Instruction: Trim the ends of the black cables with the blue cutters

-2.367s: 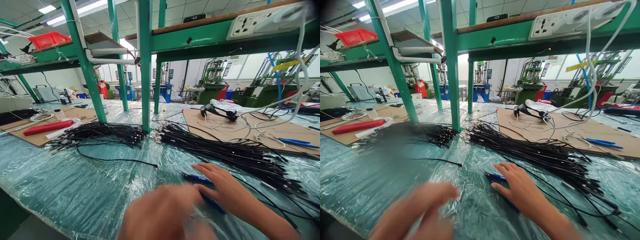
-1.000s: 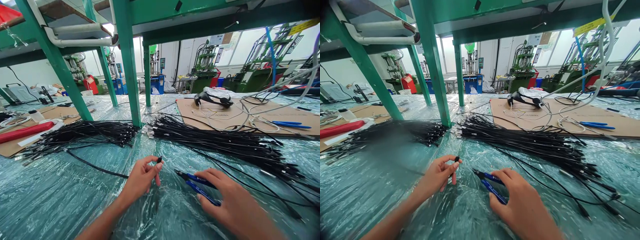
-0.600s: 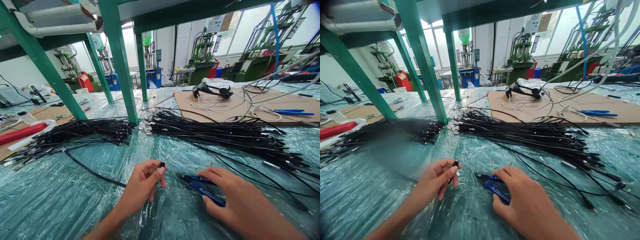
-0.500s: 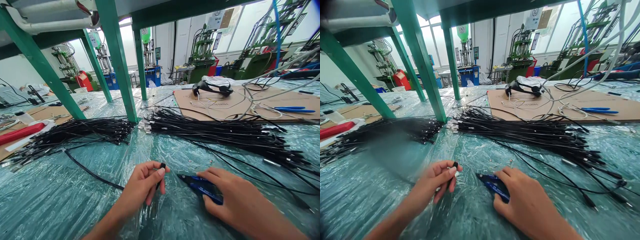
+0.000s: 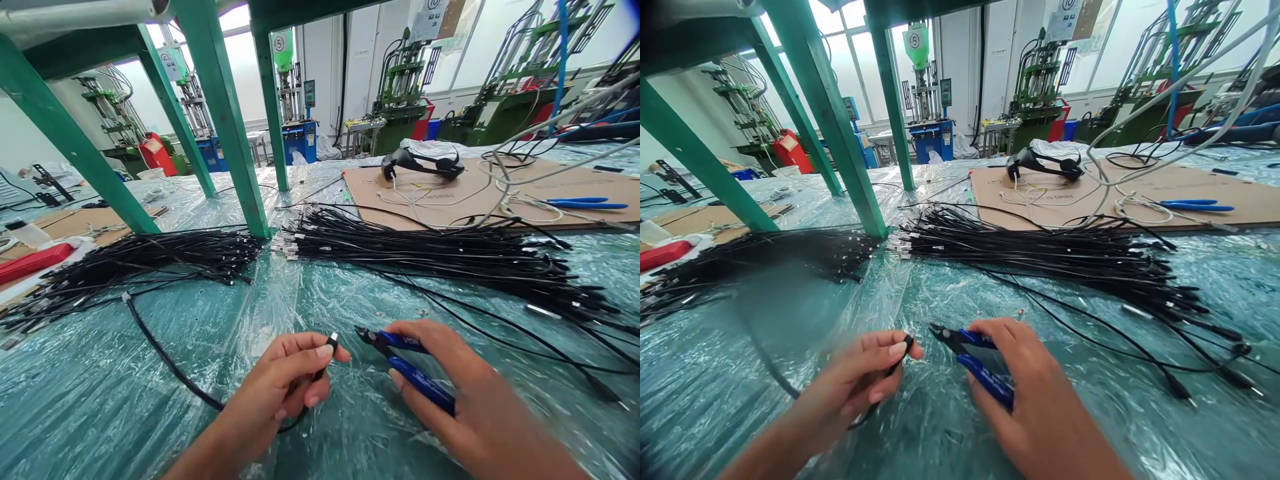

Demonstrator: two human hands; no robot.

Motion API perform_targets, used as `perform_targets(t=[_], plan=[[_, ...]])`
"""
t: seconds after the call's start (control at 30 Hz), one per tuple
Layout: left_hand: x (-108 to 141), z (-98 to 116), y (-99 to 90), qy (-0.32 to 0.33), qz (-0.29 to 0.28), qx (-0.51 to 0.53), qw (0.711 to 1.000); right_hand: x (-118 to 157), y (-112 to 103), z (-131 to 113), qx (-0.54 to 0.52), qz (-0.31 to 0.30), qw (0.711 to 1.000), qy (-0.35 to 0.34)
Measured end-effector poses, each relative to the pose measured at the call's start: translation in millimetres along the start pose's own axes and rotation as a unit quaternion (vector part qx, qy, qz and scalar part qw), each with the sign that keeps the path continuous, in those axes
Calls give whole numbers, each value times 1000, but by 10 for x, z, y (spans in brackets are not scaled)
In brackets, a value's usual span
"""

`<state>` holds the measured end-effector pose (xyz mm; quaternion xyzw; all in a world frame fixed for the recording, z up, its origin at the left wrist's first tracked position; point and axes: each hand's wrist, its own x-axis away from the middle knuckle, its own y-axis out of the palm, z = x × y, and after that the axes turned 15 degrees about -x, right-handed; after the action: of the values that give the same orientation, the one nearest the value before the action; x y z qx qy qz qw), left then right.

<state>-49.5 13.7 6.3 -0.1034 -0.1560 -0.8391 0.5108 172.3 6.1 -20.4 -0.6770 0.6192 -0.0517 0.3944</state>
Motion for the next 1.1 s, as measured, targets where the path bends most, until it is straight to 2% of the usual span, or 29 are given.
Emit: perform_targets(t=[0.27, 0.43, 1.1], plan=[[-7, -36, -2, -7, -8, -15, 1000, 51, -7, -27, 73, 36, 991, -107], [5, 0, 17, -28, 0, -28, 999, 64, -7, -11, 74, 37, 990, -111], [17, -15, 14, -20, -11, -41, 999, 40, -21, -32, 57, 22, 992, -113]])
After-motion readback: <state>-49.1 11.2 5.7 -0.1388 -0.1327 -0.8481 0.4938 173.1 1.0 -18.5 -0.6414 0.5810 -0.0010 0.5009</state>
